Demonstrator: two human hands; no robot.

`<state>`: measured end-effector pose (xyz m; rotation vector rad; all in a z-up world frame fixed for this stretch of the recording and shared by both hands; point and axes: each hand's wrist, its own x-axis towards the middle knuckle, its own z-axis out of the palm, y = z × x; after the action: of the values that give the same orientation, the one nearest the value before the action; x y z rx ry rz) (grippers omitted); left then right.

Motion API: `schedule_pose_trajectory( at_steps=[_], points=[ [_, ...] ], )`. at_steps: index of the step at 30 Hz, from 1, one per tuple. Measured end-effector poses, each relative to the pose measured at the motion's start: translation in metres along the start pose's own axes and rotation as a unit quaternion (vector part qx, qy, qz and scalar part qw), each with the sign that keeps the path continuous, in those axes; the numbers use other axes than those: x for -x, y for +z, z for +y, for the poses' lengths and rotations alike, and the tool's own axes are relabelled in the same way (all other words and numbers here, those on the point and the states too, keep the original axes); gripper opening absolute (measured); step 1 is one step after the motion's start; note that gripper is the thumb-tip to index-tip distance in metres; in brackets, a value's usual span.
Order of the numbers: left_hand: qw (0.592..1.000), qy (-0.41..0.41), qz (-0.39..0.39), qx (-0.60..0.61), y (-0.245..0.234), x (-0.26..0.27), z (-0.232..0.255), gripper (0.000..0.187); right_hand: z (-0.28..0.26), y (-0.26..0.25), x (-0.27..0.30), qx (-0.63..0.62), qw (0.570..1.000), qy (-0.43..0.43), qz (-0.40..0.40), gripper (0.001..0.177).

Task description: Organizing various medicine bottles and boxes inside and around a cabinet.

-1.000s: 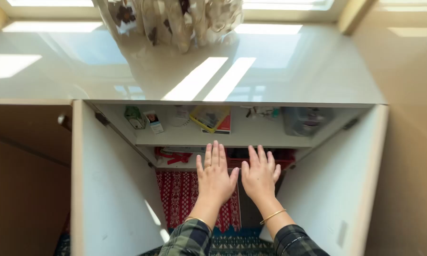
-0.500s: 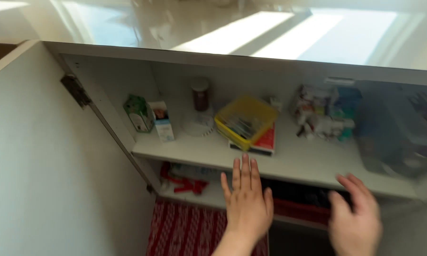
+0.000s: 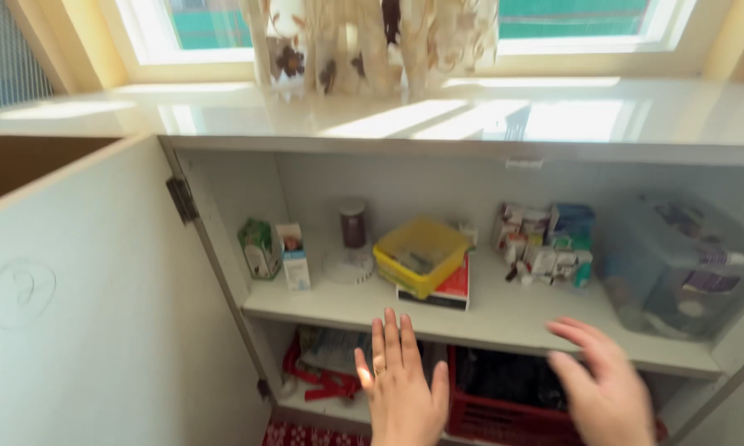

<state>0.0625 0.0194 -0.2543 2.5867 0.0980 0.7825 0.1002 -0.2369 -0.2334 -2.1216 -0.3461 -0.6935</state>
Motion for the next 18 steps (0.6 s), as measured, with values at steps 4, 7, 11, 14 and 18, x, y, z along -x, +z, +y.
schedule_pose_trajectory(
  at_steps=[4, 7, 11, 14, 18],
  points=[
    [0.999, 0.012, 0.034, 0.036, 0.022, -0.023, -0.021, 0.085, -0.03, 0.07, -0.043, -0.17, 0.974, 0.11, -0.105, 0.053],
    [0.977, -0.022, 0.016, 0.212, 0.066, -0.063, -0.044, 0.081, -0.001, 0.132, -0.087, -0.172, 0.972, 0.07, -0.147, 0.066],
    [0.907, -0.197, -0.031, 0.37, 0.087, -0.127, -0.065, 0.089, 0.077, 0.188, -0.161, -0.066, 0.992, 0.048, -0.094, 0.073],
    [0.808, -0.342, -0.064, 0.476, 0.092, -0.162, -0.072, 0.094, 0.104, 0.204, -0.202, -0.047, 0.987, 0.105, -0.108, 0.073],
    [0.739, -0.369, -0.074, 0.559, 0.102, -0.174, -0.072, 0.086, 0.068, 0.195, -0.205, -0.067, 0.958, 0.216, -0.178, 0.059]
  ],
)
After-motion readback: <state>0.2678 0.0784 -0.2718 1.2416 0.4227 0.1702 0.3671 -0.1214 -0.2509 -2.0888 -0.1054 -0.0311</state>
